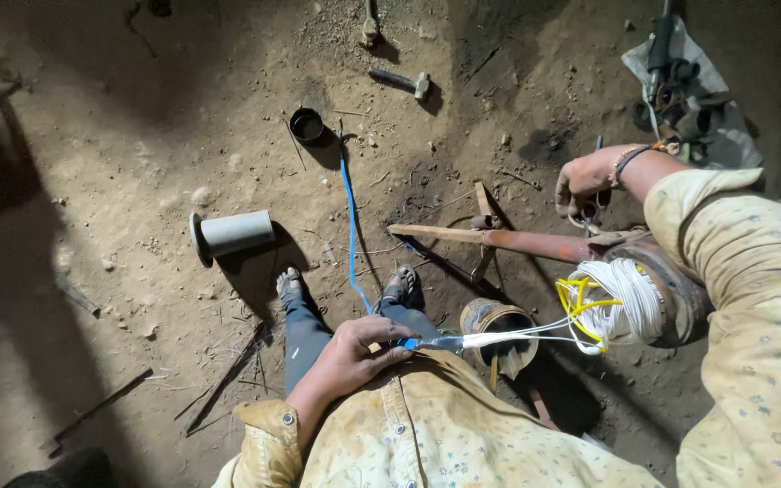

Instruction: The person sits on the ground and winds white string tightly around a rusty metal pipe, pulling the string taut with both hands. They then use a small blade to trim the string and press white tape around the wound section to secure it.

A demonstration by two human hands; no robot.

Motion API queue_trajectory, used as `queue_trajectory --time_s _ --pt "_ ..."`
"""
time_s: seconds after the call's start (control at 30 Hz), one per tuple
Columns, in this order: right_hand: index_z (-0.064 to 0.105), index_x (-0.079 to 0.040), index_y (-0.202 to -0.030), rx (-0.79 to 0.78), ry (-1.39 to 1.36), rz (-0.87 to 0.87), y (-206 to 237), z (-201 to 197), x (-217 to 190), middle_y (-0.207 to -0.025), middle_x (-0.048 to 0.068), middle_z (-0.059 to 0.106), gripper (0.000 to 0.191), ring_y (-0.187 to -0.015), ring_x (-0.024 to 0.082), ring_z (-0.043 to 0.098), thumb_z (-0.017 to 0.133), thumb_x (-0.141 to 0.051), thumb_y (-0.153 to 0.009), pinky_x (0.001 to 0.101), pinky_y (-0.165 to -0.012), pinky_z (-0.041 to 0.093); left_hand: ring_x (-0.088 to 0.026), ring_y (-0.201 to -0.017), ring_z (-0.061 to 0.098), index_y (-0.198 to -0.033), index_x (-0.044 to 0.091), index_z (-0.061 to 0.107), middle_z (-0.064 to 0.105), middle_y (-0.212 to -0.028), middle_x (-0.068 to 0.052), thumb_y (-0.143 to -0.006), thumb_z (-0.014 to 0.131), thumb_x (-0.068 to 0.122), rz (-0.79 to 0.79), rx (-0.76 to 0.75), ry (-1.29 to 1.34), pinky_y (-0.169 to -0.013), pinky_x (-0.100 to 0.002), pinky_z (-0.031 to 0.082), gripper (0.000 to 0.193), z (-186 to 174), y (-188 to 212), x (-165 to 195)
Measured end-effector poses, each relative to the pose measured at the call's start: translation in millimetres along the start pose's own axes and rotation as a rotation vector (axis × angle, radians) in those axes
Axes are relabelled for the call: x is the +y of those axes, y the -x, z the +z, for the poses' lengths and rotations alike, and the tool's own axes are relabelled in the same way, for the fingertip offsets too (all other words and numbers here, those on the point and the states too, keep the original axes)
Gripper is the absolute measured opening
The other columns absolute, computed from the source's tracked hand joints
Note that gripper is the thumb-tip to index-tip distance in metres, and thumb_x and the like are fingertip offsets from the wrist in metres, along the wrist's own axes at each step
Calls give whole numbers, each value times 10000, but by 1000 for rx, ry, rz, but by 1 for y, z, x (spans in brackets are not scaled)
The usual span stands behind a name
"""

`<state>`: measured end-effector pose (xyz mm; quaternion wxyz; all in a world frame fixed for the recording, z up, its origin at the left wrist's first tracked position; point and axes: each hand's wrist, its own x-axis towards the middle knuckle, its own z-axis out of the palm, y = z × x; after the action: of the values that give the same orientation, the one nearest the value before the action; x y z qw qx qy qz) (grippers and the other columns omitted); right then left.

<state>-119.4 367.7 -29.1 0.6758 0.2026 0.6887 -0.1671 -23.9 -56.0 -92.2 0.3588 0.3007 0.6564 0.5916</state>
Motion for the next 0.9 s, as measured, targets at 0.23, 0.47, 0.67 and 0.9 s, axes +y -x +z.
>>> queue_trajectory --time_s 0.23,0.47,0.67,0.9 --pt "727 -161 -1206 105 108 81 10 2 3 -975 78 798 416 -799 211 714 825 -87 -809 391 -680 576 -241 -834 713 -1053 68 767 747 -898 -101 -878 793 190 -9 -46 -16 -752 -351 546 215 -7 -2 3" --pt "575 -198 -1415 -44 -342 140 27 -2 0 -925 65 681 633 -804 207 645 817 -113 -836 473 -720 585 -254 -853 714 -1058 77 774 758 -923 -94 -872 800 223 -10 -22 -24 -757 -360 551 238 -5 4 0" --pt "535 -366 -1474 -147 -354 146 22 1 -9 -941 102 714 760 -842 216 700 684 47 -854 431 -758 613 -269 -902 716 -1094 89 769 765 -969 -95 -878 789 220 23 -13 -40 -796 -370 551 253 -6 6 2" --pt "624 -226 -1274 -155 -249 110 12 1 -6 -891 62 734 512 -769 197 711 762 -17 -827 367 -663 551 -278 -897 709 -1110 104 772 763 -979 -95 -869 787 213 34 -23 -50 -794 -371 549 265 -6 8 5"
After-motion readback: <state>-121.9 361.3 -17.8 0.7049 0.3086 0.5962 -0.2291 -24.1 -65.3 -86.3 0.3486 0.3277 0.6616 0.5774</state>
